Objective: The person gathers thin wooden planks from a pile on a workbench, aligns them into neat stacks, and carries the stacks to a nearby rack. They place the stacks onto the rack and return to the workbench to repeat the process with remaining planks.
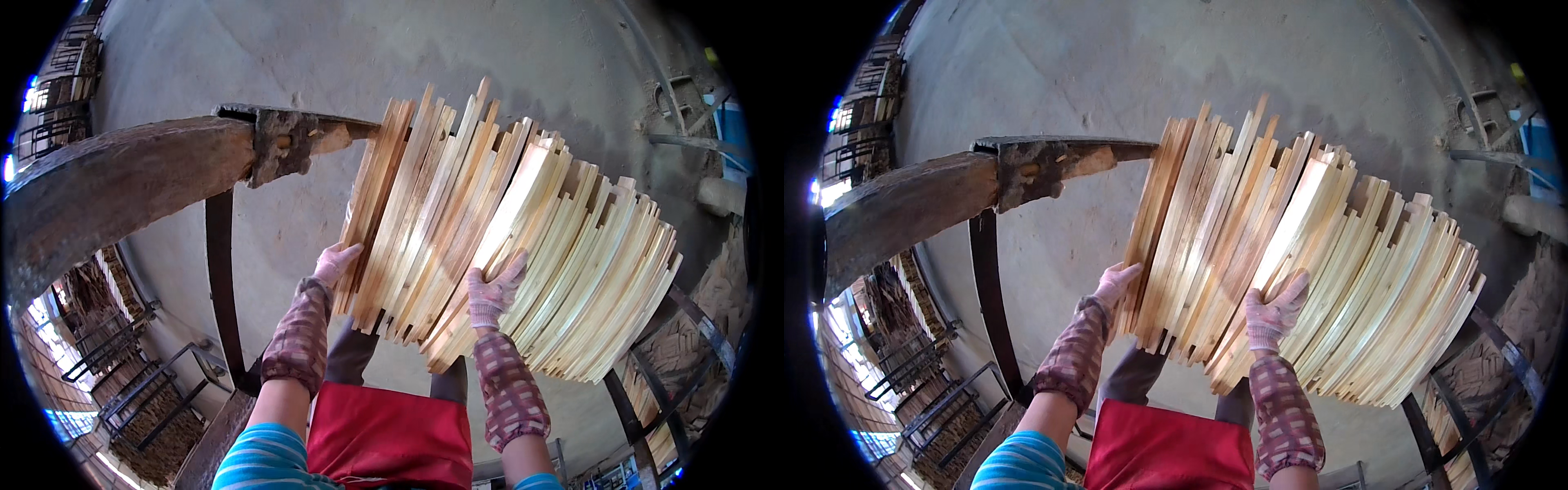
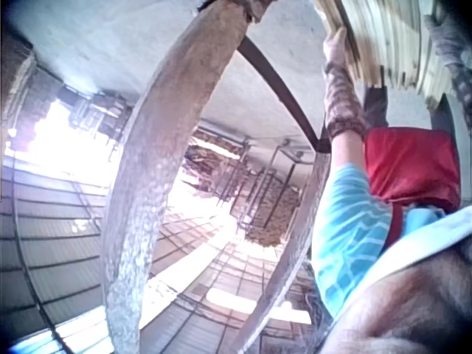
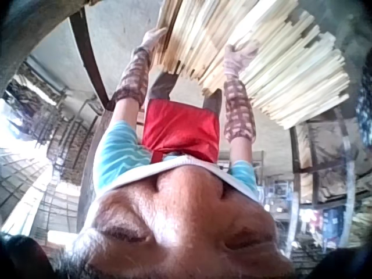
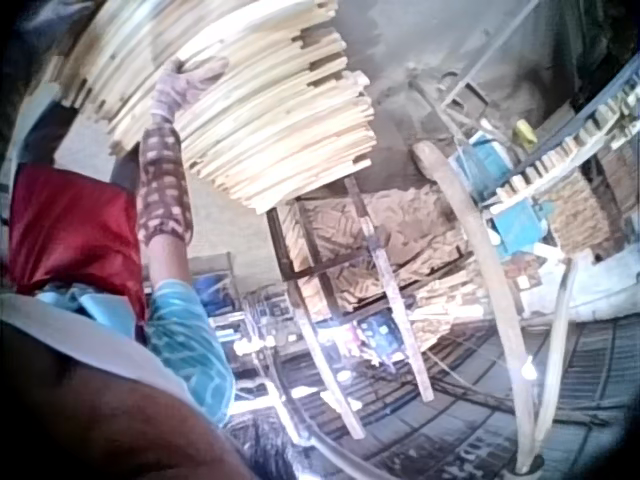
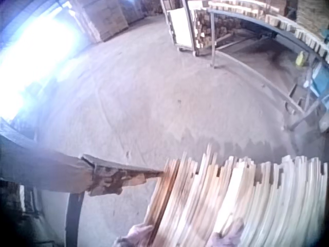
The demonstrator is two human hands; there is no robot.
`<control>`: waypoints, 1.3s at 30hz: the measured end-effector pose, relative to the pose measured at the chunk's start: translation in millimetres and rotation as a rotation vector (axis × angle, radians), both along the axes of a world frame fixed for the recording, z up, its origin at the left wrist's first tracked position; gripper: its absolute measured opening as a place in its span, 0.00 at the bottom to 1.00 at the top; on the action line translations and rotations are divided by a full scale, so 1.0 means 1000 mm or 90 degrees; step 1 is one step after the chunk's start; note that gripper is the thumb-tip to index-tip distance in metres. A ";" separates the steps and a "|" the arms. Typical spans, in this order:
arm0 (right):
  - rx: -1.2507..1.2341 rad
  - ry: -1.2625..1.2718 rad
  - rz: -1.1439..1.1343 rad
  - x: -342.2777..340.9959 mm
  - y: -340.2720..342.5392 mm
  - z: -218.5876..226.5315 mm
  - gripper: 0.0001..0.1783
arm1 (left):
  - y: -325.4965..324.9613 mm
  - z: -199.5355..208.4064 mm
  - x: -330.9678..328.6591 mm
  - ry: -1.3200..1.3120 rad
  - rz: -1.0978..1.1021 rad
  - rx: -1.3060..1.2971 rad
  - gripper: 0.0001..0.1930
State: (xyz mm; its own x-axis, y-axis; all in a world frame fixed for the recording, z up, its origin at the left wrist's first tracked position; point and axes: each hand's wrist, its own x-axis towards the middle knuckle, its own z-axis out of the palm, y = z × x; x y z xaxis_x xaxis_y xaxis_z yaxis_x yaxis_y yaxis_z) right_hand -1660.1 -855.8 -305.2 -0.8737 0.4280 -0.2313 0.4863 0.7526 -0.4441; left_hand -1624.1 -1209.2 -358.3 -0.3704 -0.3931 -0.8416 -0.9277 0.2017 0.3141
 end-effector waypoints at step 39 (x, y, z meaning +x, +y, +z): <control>-0.036 0.007 -0.010 -0.010 0.002 -0.002 0.60 | 0.013 -0.075 0.001 0.120 0.048 -0.137 0.35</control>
